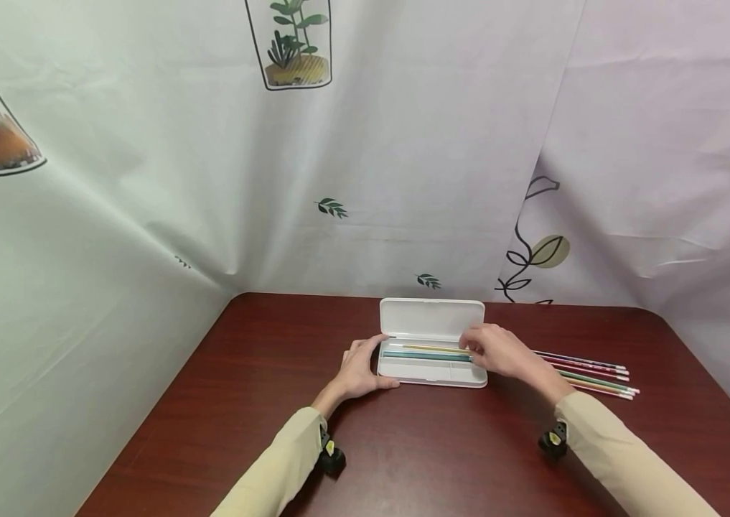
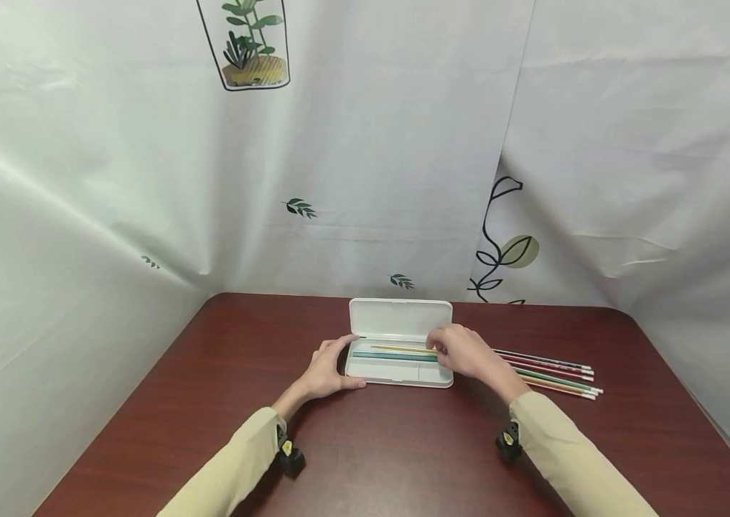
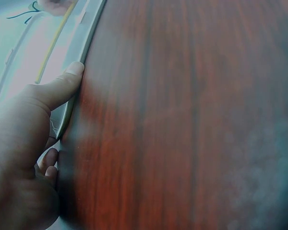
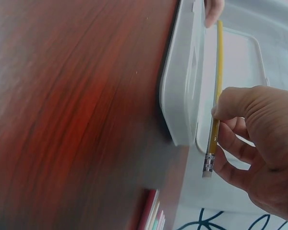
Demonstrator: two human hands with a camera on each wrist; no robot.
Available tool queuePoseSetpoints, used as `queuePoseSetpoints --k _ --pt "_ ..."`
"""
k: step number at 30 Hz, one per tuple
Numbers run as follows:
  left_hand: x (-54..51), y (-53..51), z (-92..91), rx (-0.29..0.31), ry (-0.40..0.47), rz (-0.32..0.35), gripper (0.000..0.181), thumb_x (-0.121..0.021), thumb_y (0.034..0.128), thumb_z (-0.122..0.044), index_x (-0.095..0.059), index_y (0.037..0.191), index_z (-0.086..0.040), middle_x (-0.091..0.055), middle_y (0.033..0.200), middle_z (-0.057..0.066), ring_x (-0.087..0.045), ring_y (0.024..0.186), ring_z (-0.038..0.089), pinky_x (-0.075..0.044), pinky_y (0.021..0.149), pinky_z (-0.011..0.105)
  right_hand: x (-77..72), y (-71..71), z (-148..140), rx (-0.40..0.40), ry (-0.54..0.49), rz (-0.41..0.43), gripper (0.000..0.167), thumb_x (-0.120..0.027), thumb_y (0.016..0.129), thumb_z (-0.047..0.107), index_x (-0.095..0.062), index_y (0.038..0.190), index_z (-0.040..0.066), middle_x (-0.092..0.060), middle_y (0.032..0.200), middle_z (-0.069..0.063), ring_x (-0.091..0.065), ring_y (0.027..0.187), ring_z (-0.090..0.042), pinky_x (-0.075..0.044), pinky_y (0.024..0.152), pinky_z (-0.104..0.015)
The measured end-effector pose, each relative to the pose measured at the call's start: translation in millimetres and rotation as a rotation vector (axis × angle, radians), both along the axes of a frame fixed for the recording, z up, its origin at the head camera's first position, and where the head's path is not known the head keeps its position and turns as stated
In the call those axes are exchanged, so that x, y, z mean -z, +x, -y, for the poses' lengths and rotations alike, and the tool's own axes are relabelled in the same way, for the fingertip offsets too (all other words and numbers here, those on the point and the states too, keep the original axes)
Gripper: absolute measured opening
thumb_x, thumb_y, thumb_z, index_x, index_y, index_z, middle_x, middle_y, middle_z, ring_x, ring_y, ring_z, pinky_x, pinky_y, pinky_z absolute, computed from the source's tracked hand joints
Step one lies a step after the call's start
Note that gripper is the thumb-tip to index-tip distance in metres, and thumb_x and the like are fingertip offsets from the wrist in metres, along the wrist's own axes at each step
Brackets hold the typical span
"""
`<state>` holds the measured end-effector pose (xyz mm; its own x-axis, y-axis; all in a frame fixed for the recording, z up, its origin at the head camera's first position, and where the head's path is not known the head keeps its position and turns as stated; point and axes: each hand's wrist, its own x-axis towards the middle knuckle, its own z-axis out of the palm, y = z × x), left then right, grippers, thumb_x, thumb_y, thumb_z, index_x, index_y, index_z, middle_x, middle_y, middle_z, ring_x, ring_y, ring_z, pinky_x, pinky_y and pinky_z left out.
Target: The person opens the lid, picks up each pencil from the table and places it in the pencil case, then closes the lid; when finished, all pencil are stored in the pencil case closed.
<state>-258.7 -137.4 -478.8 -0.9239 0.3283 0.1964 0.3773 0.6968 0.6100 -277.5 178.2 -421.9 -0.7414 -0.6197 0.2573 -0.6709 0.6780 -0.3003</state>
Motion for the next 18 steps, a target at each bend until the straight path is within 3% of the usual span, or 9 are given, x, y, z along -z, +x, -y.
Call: queuePoseSetpoints --k 18 --pt "-1.1 0.9 -0.3 0.004 -0.002 0.0 0.09 -0.091 0.0709 -0.036 -0.047 0.147 -0.015 -0.056 0.135 0.011 -0.042 0.127 0.031 -0.031 0.097 0.048 7.9 -10.5 30 -0.045 0.016 -0.075 0.021 -0.07 0.076 -0.006 -0.07 0.085 0.012 -0.063 0.084 0.003 -0.058 0.072 -0.012 -0.049 0.063 -0.032"
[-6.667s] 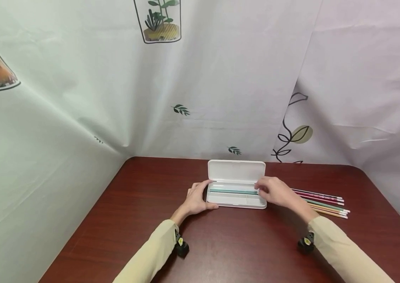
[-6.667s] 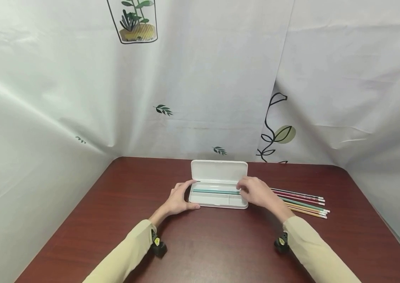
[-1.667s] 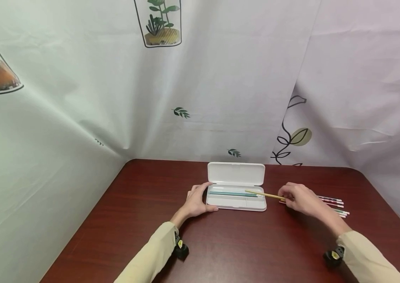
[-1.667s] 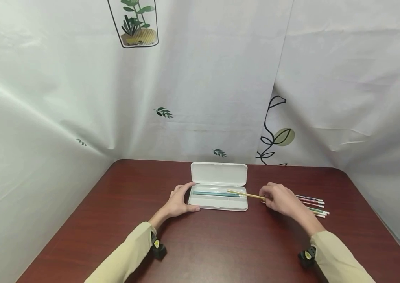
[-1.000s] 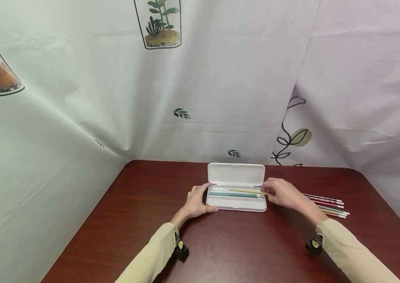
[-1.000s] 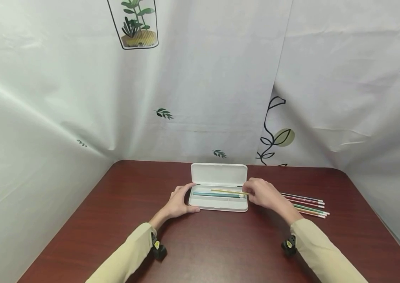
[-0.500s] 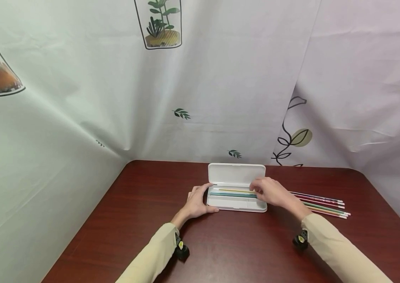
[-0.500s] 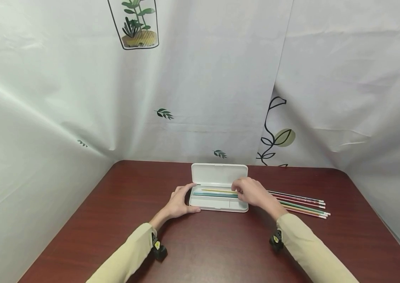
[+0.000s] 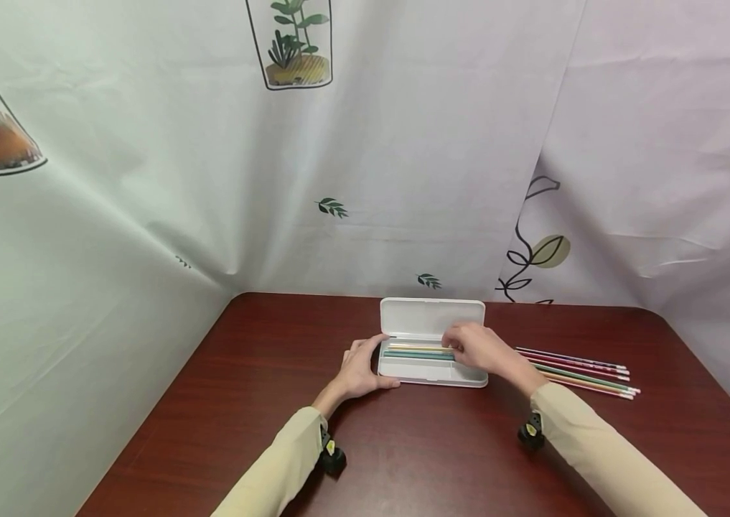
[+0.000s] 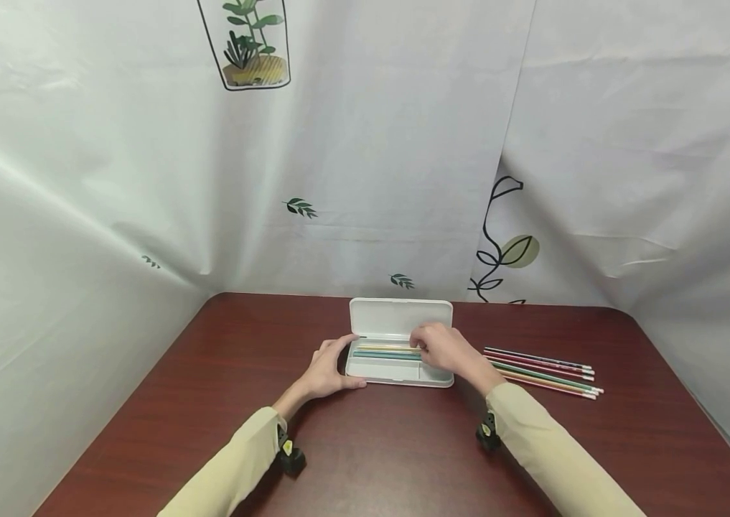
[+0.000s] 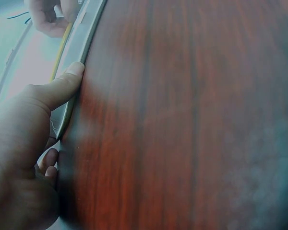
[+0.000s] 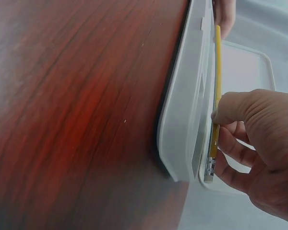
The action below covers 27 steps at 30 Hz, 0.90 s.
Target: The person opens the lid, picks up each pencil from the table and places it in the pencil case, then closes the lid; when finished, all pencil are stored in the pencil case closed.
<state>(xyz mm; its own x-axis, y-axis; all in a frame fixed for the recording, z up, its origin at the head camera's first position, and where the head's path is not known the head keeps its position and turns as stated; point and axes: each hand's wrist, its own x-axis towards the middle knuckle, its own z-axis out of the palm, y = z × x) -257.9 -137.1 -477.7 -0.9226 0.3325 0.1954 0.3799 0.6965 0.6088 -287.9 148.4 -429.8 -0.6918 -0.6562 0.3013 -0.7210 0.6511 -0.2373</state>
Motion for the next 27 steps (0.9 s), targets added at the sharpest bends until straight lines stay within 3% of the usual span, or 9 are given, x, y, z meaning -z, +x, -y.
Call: queuePoseSetpoints --k 16,27 --pt "1.6 -1.0 0.5 -0.003 0.013 0.006 0.089 -0.091 0.0705 -0.035 -0.048 0.146 -0.016 -0.056 0.135 0.009 -0.042 0.127 0.03 -0.031 0.098 0.048 2.3 -2.4 14 0.02 0.036 -0.012 0.022 -0.066 0.076 -0.009 -0.072 0.085 0.01 -0.064 0.085 0.0 -0.059 0.074 -0.017 -0.051 0.064 -0.035" --pt "0.5 0.0 0.3 -0.005 0.013 0.006 0.09 -0.091 0.07 -0.036 -0.048 0.146 -0.015 -0.056 0.135 0.009 -0.042 0.126 0.03 -0.031 0.097 0.048 0.5 -0.4 4 0.045 -0.021 -0.034 0.017 -0.071 0.079 -0.006 -0.071 0.086 0.009 -0.064 0.085 0.001 -0.059 0.075 -0.016 -0.051 0.067 -0.037"
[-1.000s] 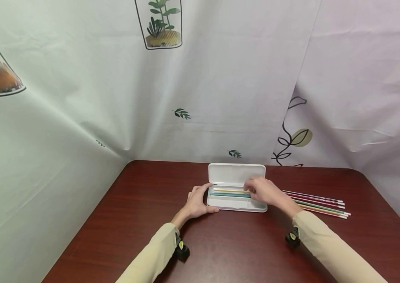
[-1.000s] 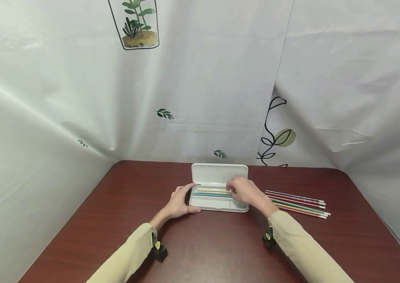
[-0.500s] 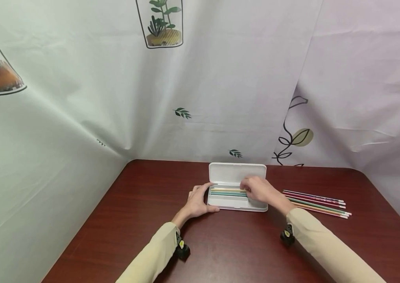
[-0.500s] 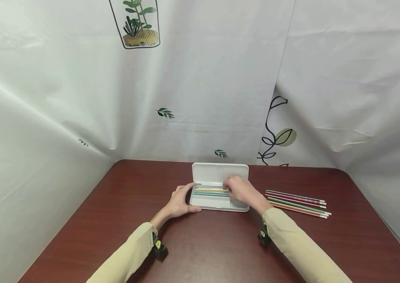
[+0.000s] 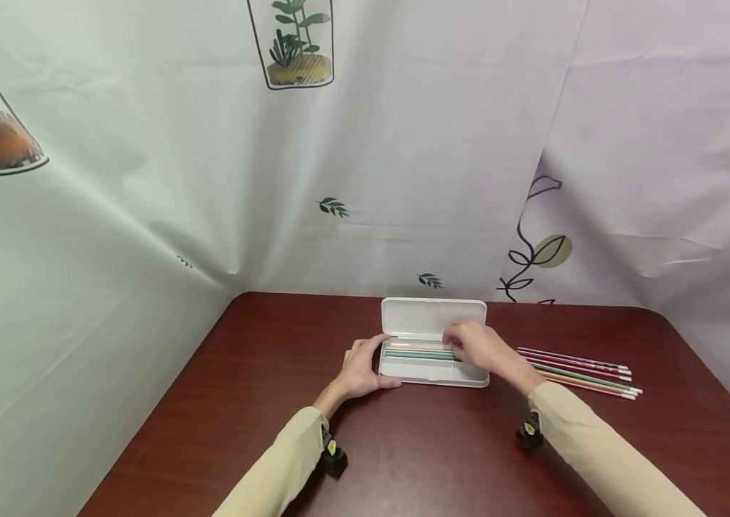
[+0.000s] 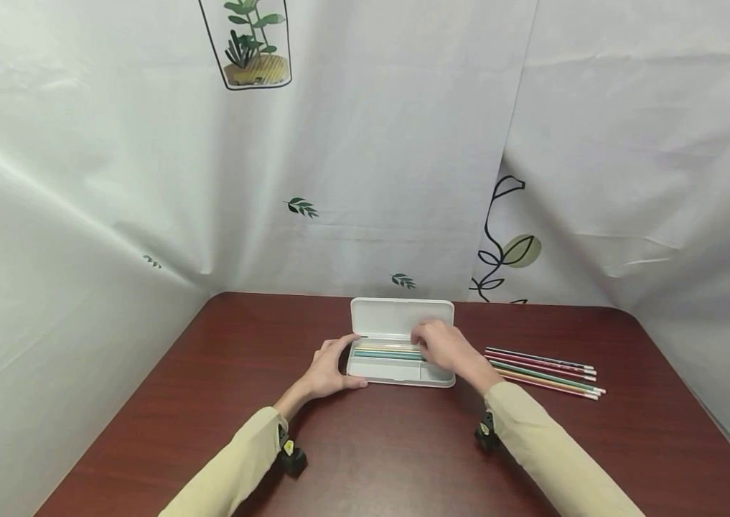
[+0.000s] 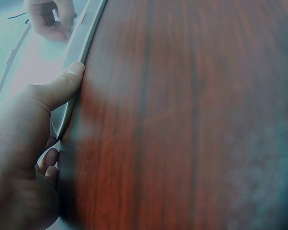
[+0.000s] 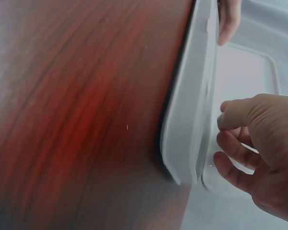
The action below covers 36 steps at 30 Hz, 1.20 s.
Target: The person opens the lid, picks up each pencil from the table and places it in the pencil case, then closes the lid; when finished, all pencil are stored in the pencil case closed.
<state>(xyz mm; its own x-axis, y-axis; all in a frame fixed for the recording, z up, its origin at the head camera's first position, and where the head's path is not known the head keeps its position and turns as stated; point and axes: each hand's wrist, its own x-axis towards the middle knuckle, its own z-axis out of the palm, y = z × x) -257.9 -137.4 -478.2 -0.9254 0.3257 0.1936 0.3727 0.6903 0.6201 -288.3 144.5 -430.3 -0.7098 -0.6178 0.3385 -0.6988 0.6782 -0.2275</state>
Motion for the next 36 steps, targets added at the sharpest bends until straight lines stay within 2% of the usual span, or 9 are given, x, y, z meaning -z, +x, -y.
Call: queuePoseSetpoints --k 8,14,21,27,31,36 --pt "-2.0 1.0 -0.6 0.011 0.001 -0.001 0.09 -0.091 0.0711 -0.035 -0.047 0.147 -0.014 -0.056 0.137 0.009 -0.042 0.127 0.031 -0.031 0.098 0.049 -7.4 14.3 -51 0.056 -0.083 -0.055 0.016 -0.073 0.077 -0.005 -0.071 0.086 0.008 -0.061 0.082 0.003 -0.055 0.07 -0.014 -0.048 0.064 -0.038" --pt "-4.5 0.0 -1.1 0.02 -0.006 0.001 0.089 -0.09 0.0727 -0.035 -0.046 0.148 -0.014 -0.055 0.138 0.008 -0.041 0.127 0.032 -0.03 0.098 0.049 -5.8 40.6 -108 0.093 -0.086 -0.079 0.019 -0.075 0.074 -0.006 -0.071 0.086 0.009 -0.062 0.083 0.005 -0.053 0.068 -0.01 -0.047 0.06 -0.035" --pt "-4.6 -1.0 -0.8 0.015 -0.003 0.005 0.089 -0.09 0.0724 -0.035 -0.046 0.147 -0.014 -0.055 0.138 0.008 -0.041 0.126 0.031 -0.03 0.098 0.049 6.5 70.4 -160 0.171 -0.091 -0.1 0.028 -0.081 0.067 -0.008 -0.07 0.083 0.011 -0.059 0.082 0.009 -0.049 0.067 -0.006 -0.044 0.056 -0.032" --pt "-2.8 -0.6 -0.5 0.016 -0.007 0.004 0.09 -0.09 0.0718 -0.036 -0.047 0.147 -0.014 -0.055 0.137 0.008 -0.042 0.126 0.03 -0.031 0.096 0.048 17.1 87.3 -189 0.238 -0.1 -0.104 0.033 -0.081 0.065 -0.009 -0.069 0.082 0.017 -0.057 0.081 0.011 -0.047 0.066 -0.002 -0.041 0.054 -0.029" --pt "-2.2 -0.2 -0.2 0.009 0.0 0.006 0.09 -0.091 0.0713 -0.036 -0.047 0.147 -0.015 -0.056 0.137 0.008 -0.042 0.126 0.03 -0.031 0.096 0.047 21.3 92.2 -202 0.258 -0.114 -0.143 0.036 -0.082 0.063 -0.009 -0.069 0.082 0.018 -0.058 0.081 0.01 -0.048 0.067 -0.003 -0.042 0.054 -0.03" --pt "-0.3 0.3 0.4 0.007 0.0 0.01 0.09 -0.091 0.0712 -0.036 -0.047 0.147 -0.015 -0.056 0.136 0.009 -0.042 0.126 0.03 -0.031 0.096 0.048 25.6 95.0 -211 0.293 -0.09 -0.127 0.035 -0.083 0.062 -0.008 -0.068 0.082 0.016 -0.059 0.081 0.007 -0.053 0.068 -0.006 -0.045 0.056 -0.032"
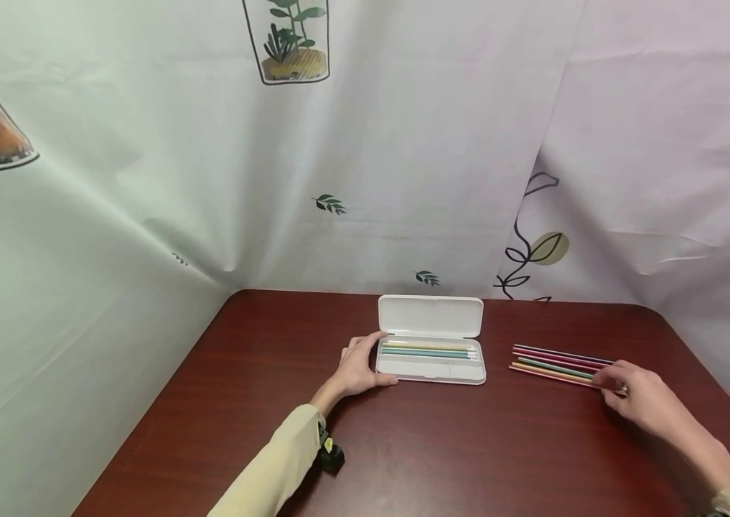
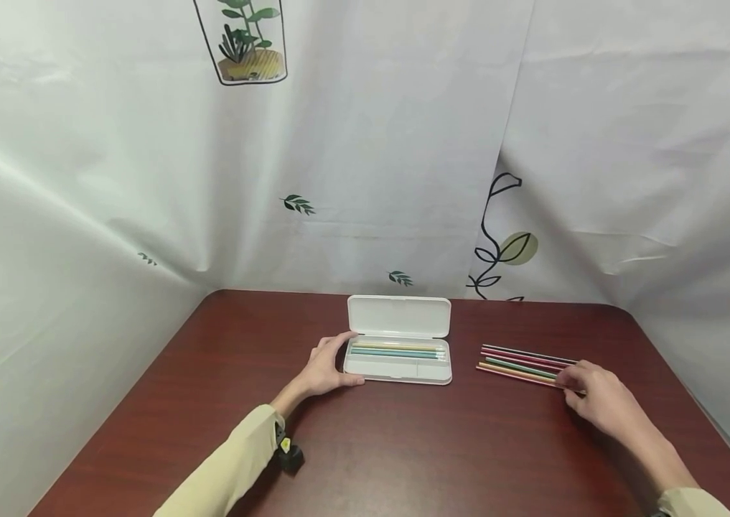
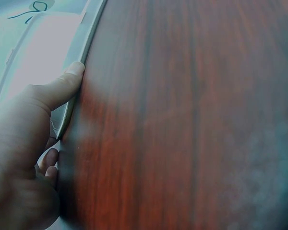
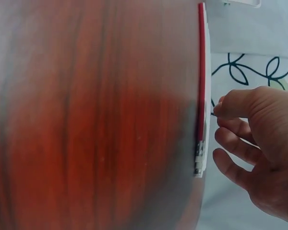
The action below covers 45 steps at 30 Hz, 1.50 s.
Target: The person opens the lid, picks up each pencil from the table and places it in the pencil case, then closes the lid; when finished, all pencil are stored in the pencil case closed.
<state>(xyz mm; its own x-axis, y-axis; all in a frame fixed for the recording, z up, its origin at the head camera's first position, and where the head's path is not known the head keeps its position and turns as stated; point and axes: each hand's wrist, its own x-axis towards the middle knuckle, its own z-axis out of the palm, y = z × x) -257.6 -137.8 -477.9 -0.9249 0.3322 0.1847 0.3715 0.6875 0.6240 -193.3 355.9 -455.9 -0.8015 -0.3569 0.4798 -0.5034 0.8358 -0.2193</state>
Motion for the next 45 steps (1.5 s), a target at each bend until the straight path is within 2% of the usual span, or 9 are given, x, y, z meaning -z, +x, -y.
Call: queuePoseSetpoints --k 16,24,38,41,45 --pt "-0.5 -2.2 -0.1 -0.005 -0.009 -0.002 0.09 -0.091 0.0711 -0.036 -0.047 0.147 -0.015 -0.056 0.137 0.009 -0.042 0.126 0.03 -0.031 0.096 0.047 4.0 -2.1 -2 0.017 0.003 0.048 0.033 -0.083 0.064 -0.008 -0.069 0.084 0.014 -0.063 0.083 0.005 -0.058 0.069 -0.006 -0.047 0.058 -0.033" --pt "-1.0 -2.3 -0.2 -0.007 -0.013 0.002 0.09 -0.09 0.0711 -0.036 -0.047 0.147 -0.016 -0.055 0.137 0.009 -0.041 0.127 0.03 -0.031 0.097 0.048 5.2 -4.4 -3 0.026 0.023 0.03 0.033 -0.083 0.063 -0.007 -0.068 0.083 0.015 -0.061 0.083 0.006 -0.054 0.068 -0.005 -0.046 0.057 -0.034" --pt "-1.9 -0.5 -0.5 -0.007 -0.004 -0.005 0.09 -0.091 0.0704 -0.035 -0.047 0.147 -0.015 -0.055 0.136 0.01 -0.041 0.127 0.03 -0.031 0.096 0.048 5.9 -8.9 -2 0.018 0.06 0.051 0.031 -0.081 0.064 -0.006 -0.068 0.082 0.015 -0.054 0.078 0.011 -0.049 0.065 -0.003 -0.042 0.054 -0.033" --pt "-1.6 -0.3 -0.5 -0.009 -0.004 -0.008 0.09 -0.091 0.0702 -0.035 -0.048 0.146 -0.015 -0.056 0.136 0.01 -0.042 0.127 0.03 -0.032 0.096 0.048 4.3 -10.5 -2 0.015 0.075 0.071 0.031 -0.081 0.065 -0.006 -0.067 0.081 0.016 -0.053 0.077 0.011 -0.049 0.065 -0.004 -0.042 0.054 -0.033" --pt "-1.5 0.2 -0.8 -0.01 -0.002 -0.007 0.09 -0.091 0.07 -0.035 -0.048 0.146 -0.015 -0.056 0.136 0.01 -0.042 0.127 0.03 -0.031 0.096 0.048 0.1 -11.3 0 0.029 0.095 0.151 0.028 -0.078 0.069 -0.007 -0.067 0.082 0.015 -0.053 0.078 0.009 -0.049 0.065 -0.008 -0.042 0.054 -0.035"
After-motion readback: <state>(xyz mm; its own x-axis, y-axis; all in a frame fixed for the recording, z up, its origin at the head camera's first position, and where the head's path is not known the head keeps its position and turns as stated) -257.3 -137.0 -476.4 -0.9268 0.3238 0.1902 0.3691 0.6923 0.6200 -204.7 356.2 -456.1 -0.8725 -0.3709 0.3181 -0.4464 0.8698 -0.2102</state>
